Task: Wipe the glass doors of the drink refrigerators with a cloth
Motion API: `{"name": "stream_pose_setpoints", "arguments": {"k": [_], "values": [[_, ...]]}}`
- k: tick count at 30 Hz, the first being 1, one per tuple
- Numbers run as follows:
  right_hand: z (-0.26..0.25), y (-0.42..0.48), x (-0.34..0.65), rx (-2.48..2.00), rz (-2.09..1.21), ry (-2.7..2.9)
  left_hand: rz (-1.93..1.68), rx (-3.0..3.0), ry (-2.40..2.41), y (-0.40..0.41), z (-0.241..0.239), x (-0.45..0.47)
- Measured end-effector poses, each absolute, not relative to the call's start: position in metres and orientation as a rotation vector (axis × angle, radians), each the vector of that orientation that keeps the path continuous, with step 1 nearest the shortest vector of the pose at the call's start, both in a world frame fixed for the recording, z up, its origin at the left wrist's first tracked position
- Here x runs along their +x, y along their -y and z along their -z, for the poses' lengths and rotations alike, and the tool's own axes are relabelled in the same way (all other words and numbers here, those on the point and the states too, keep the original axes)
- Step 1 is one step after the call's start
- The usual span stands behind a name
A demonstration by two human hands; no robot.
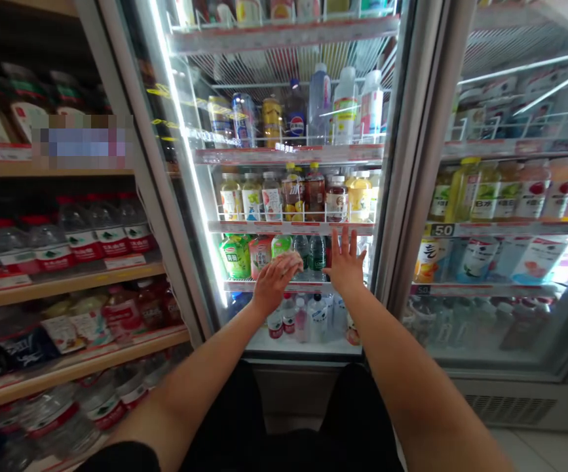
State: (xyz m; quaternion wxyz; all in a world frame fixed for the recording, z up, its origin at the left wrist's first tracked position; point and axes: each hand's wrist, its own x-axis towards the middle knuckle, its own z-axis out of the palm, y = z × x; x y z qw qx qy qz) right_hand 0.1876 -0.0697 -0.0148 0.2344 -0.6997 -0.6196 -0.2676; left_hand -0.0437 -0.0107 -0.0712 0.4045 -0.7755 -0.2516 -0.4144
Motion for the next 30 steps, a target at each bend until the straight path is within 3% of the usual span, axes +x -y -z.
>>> {"name": "stream_pose_setpoints", "arguments": {"k": [14, 19, 25, 30], "values": [[0.016, 0.067, 0.188, -1.947, 0.713, 1.715, 1.098, -2.071, 0.732, 0.007, 0.078, -0.064], [0.018, 0.066, 0.188, -1.925, 0.716, 1.724, 1.301, -1.96, 0.885, 0.0, 0.056, -0.053], [0.018, 0.068, 0.185, -1.937, 0.732, 1.715, 1.184, -2.115, 0.653, -0.002, 0.032, -0.039], [0.016, 0.068, 0.186, -1.935, 0.695, 1.722, 1.427, -1.988, 0.791, -0.01, -0.006, -0.025]]}}
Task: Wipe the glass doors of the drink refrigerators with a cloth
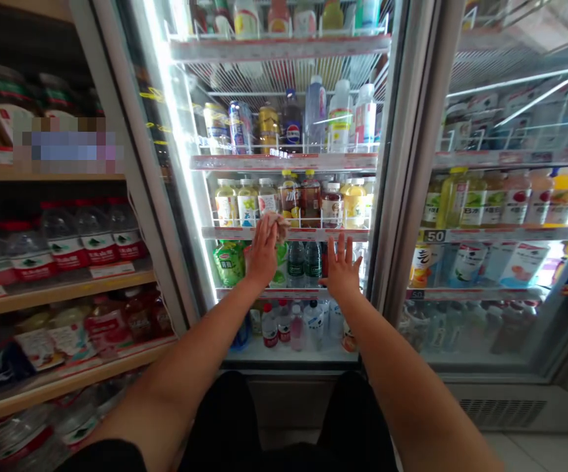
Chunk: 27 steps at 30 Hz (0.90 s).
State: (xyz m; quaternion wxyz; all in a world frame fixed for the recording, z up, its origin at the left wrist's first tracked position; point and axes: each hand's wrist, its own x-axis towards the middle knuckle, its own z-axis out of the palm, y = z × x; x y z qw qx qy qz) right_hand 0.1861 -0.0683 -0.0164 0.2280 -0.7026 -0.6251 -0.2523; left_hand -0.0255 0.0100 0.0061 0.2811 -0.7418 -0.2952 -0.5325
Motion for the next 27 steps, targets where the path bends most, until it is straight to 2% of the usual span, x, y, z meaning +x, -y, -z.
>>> {"name": "stream_pose_setpoints", "arguments": {"k": [6, 11, 17, 22, 27], "values": [[0.016, 0.071, 0.185, -1.957, 0.719, 1.723, 1.128, -2.15, 0.541, -0.006, -0.016, -0.009], [0.018, 0.069, 0.185, -1.957, 0.728, 1.725, 1.3, -2.016, 0.751, -0.003, -0.014, -0.019], [0.02, 0.069, 0.187, -1.928, 0.75, 1.718, 1.072, -2.13, 0.599, -0.002, 0.015, -0.046], [0.017, 0.071, 0.187, -1.967, 0.706, 1.742, 1.314, -1.902, 0.931, -0.005, 0.037, -0.065], [0.019, 0.071, 0.188, -1.98, 0.726, 1.73, 1.041, -2.118, 0.721, 0.003, 0.075, -0.068]]}}
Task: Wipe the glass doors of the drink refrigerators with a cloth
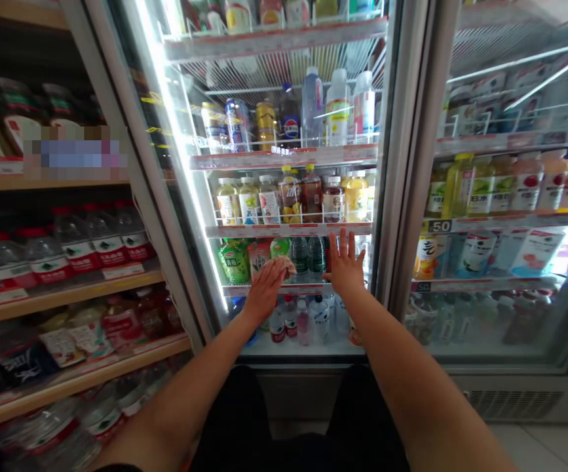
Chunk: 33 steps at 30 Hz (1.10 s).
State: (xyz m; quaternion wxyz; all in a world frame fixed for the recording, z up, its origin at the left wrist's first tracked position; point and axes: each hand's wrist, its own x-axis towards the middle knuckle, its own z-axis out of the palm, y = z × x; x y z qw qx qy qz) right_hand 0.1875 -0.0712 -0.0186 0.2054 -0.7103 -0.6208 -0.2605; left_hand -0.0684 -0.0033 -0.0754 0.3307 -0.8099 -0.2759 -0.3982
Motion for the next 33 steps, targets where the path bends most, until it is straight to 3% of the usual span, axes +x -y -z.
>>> {"name": "stream_pose_setpoints", "arguments": {"k": [6, 11, 17, 23, 33], "values": [[0.021, 0.07, 0.19, -1.965, 0.741, 1.736, 1.206, -1.999, 0.88, 0.0, 0.082, -0.074], [0.022, 0.07, 0.19, -1.946, 0.743, 1.724, 0.975, -2.199, 0.784, 0.012, 0.104, -0.075], [0.025, 0.067, 0.191, -1.941, 0.769, 1.734, 1.13, -2.046, 1.008, 0.013, 0.113, -0.088], [0.028, 0.066, 0.192, -1.923, 0.788, 1.714, 0.958, -2.169, 0.88, 0.019, 0.137, -0.095], [0.029, 0.064, 0.195, -1.92, 0.766, 1.728, 1.155, -2.096, 0.977, 0.01, 0.138, -0.115]]}}
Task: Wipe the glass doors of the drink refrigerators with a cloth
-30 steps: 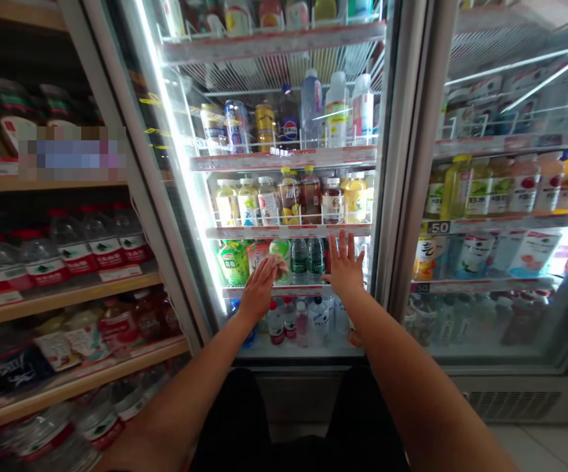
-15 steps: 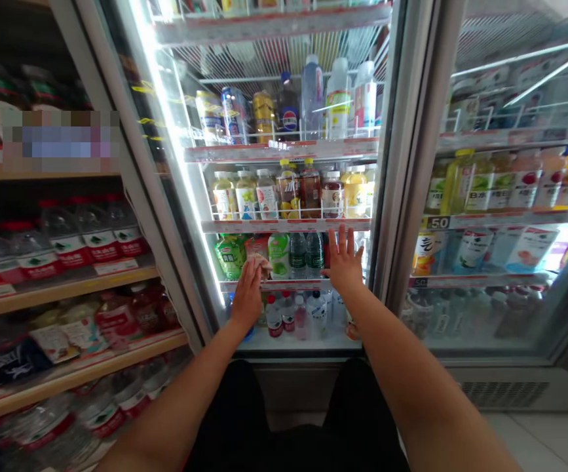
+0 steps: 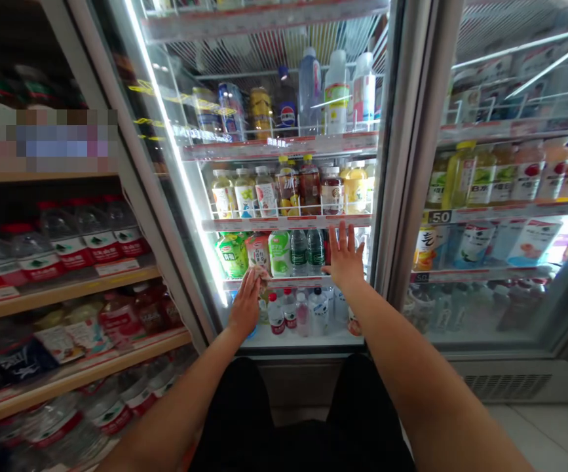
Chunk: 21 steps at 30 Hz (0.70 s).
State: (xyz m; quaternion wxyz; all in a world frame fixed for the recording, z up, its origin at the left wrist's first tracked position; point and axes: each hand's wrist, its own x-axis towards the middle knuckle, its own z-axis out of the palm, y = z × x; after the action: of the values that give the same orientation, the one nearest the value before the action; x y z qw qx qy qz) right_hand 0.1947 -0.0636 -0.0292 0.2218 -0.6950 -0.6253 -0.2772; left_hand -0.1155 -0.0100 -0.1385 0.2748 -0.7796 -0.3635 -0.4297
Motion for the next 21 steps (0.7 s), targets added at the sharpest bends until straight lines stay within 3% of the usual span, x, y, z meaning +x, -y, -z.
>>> {"name": "stream_pose_setpoints", "arguments": {"k": [8, 21], "values": [[0.028, 0.066, 0.192, -1.911, 0.767, 1.719, 1.473, -2.051, 1.017, -0.007, 0.086, -0.13], [0.025, 0.07, 0.188, -1.944, 0.701, 1.724, 1.53, -2.027, 0.847, -0.021, -0.008, -0.099]]}}
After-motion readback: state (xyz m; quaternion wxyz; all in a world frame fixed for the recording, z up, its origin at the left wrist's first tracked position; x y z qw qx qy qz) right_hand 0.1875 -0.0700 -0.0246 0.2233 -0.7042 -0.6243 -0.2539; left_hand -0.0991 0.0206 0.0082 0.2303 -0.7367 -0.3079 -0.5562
